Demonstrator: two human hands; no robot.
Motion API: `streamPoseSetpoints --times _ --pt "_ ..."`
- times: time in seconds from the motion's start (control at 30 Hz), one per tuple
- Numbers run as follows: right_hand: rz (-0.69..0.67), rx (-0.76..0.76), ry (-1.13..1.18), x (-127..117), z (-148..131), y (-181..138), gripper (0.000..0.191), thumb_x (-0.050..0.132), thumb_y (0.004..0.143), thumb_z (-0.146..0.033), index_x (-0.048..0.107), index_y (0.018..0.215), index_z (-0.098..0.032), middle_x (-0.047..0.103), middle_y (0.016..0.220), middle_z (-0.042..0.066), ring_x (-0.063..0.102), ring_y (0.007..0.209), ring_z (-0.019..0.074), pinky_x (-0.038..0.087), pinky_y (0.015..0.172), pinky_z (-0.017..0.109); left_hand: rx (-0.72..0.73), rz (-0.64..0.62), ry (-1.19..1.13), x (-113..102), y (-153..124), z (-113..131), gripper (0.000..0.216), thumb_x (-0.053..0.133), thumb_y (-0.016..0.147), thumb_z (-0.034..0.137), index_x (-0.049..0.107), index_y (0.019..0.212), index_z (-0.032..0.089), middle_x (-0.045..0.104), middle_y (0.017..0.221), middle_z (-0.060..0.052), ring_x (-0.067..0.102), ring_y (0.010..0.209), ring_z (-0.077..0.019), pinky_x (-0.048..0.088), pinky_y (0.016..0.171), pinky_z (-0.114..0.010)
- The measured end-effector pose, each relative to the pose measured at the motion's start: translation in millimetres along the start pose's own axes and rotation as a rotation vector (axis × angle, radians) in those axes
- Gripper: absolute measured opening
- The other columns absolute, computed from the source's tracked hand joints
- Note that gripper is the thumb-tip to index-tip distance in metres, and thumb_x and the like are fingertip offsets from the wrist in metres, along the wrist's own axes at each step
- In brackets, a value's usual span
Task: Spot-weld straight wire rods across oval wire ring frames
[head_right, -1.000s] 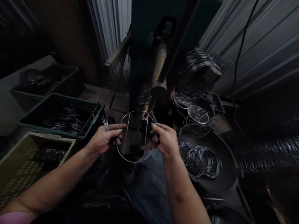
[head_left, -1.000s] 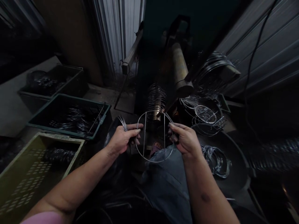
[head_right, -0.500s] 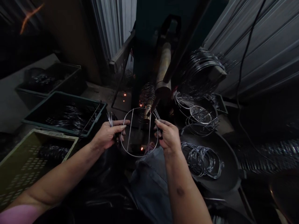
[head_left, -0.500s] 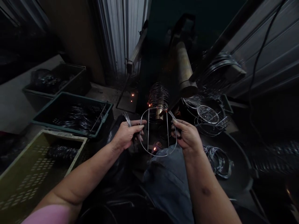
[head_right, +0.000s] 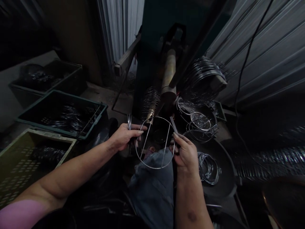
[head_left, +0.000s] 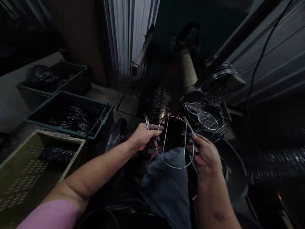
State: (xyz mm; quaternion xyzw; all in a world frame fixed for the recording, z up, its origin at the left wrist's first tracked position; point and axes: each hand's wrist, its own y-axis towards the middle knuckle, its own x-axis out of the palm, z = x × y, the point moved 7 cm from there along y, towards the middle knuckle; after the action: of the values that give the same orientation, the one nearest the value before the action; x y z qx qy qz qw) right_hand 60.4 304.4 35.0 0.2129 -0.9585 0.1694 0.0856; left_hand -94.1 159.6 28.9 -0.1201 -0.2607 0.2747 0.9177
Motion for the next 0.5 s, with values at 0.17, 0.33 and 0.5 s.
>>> streamPoseSetpoints --times 0.17,0.33,0.5 --pt "0.005 -0.004 0.007 -1 -3 5 0.032 0.081 0.045 -0.023 0.062 0.068 -0.012 0.055 0.049 -0.002 0.034 0.032 0.0014 0.031 0.031 0.015 0.000 -0.013 -0.007 5 4 1 0.026 0.060 0.070 0.014 0.065 0.095 0.008 0.056 0.051 -0.001 0.050 0.036 -0.0096 0.041 0.037 -0.022" --pt "0.019 0.002 0.001 -4 0 6 0.033 0.082 0.045 -0.022 0.062 0.068 -0.011 0.056 0.051 0.000 0.040 0.035 0.0038 0.032 0.031 0.015 0.009 -0.029 -0.022 4 3 -1 0.029 0.059 0.072 0.016 0.063 0.100 0.009 0.056 0.051 0.000 0.050 0.038 -0.0091 0.042 0.039 -0.022" --pt "0.026 -0.091 0.024 8 4 16 0.036 0.082 0.042 -0.023 0.062 0.070 -0.011 0.056 0.050 -0.001 0.040 0.034 0.0045 0.032 0.031 0.016 -0.003 0.096 -0.012 -20 -10 -14 0.046 0.055 0.074 0.013 0.050 0.120 0.014 0.060 0.074 -0.002 0.058 0.051 -0.0102 0.044 0.046 -0.022"
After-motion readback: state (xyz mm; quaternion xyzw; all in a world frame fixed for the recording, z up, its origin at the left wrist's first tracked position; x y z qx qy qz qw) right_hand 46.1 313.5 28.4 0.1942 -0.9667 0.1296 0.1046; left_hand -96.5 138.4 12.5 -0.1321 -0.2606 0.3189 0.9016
